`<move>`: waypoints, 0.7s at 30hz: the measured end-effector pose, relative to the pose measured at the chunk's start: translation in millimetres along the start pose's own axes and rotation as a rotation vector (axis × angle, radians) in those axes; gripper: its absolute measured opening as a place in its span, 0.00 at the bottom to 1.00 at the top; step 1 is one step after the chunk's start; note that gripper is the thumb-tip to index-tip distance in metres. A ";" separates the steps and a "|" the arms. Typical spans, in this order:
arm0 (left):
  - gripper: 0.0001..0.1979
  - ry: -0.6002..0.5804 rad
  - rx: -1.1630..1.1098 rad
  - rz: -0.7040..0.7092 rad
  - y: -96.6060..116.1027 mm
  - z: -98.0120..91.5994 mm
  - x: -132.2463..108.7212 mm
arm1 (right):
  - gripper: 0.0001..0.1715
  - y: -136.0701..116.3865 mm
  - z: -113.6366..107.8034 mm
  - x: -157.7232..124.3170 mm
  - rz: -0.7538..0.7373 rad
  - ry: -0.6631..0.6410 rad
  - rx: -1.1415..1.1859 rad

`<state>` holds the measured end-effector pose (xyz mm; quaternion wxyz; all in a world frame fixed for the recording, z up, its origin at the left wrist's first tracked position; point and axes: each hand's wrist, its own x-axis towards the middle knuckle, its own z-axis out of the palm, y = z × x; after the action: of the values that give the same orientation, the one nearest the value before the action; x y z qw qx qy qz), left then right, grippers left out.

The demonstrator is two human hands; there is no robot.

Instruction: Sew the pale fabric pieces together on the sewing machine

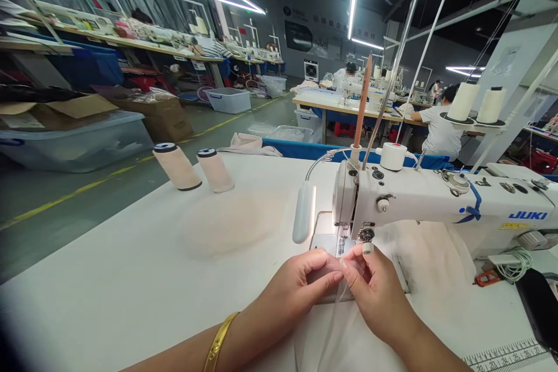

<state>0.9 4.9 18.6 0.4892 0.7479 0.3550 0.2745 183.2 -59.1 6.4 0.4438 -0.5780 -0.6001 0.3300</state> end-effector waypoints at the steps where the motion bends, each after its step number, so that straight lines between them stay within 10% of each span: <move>1: 0.16 -0.009 -0.009 -0.006 0.8 -0.4 0.1 | 0.14 -0.1 -0.4 -0.1 0.016 -0.004 0.016; 21: 0.14 0.009 -0.144 -0.060 2.3 2.2 1.0 | 0.13 -5.5 -2.2 -0.5 -0.037 -0.056 -0.149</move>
<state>3.8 4.0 20.0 0.5482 0.6985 0.3586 0.2881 182.9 -60.5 12.2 0.3886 -0.5887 -0.6459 0.2919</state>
